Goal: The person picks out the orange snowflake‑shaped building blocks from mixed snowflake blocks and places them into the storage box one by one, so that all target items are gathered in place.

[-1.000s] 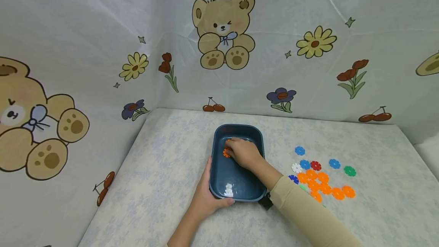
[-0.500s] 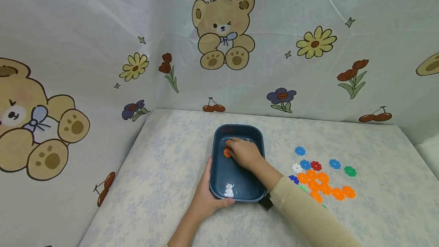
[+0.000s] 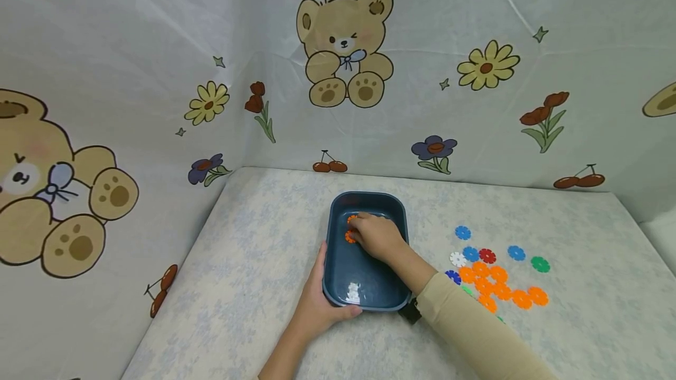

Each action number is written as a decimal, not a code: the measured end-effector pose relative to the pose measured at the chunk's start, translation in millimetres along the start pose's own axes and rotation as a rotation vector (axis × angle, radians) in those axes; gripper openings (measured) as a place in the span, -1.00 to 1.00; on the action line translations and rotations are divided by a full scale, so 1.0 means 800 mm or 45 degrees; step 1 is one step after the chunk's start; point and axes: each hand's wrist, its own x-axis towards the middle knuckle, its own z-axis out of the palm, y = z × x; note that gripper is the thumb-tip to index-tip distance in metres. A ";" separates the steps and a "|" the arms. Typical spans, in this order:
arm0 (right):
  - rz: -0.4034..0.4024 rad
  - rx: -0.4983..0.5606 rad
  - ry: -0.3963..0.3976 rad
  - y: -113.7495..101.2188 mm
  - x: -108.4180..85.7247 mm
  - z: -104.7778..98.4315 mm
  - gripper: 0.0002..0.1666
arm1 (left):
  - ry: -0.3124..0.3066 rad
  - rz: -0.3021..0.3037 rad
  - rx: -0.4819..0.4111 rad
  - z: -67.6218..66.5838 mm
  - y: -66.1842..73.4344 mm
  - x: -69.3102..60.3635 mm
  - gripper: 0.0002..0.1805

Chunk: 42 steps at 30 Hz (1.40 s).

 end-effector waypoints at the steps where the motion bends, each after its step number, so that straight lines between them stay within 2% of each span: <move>1: -0.003 0.000 0.010 0.000 -0.001 -0.001 -0.87 | -0.002 0.000 -0.001 0.000 0.000 0.000 0.46; 5: -0.027 0.029 0.086 -0.001 -0.007 -0.010 -0.85 | -0.010 0.012 -0.015 0.002 0.000 0.001 0.47; 11: -0.024 0.116 0.197 0.005 -0.039 -0.049 -0.76 | 0.005 0.005 -0.020 0.004 0.001 0.000 0.47; 14: 0.040 0.129 0.223 0.022 -0.066 -0.070 -0.73 | 0.011 0.004 -0.034 0.004 0.001 -0.001 0.49; 17: 0.123 0.121 0.223 0.052 -0.099 -0.087 -0.73 | 0.015 0.004 -0.051 0.005 0.000 -0.001 0.51; 20: 0.250 0.112 0.152 0.090 -0.136 -0.100 -0.70 | 0.005 -0.003 -0.070 0.007 0.000 -0.001 0.52; 24: 0.459 0.115 -0.021 0.138 -0.185 -0.112 -0.59 | -0.001 -0.025 -0.088 0.009 0.000 -0.002 0.53; 30: 0.719 0.117 -0.260 0.190 -0.238 -0.118 -0.46 | 0.001 -0.040 -0.092 0.009 0.003 -0.002 0.52; 33: 0.785 0.136 -0.357 0.202 -0.250 -0.116 -0.37 | 0.005 -0.045 -0.080 0.007 0.003 -0.002 0.52; 35: 0.802 0.143 -0.388 0.205 -0.253 -0.112 -0.33 | 0.012 -0.049 -0.068 0.007 0.004 -0.002 0.52; 42: 0.760 0.178 -0.319 0.207 -0.252 -0.099 -0.47 | 0.027 -0.059 -0.044 0.005 0.003 -0.001 0.50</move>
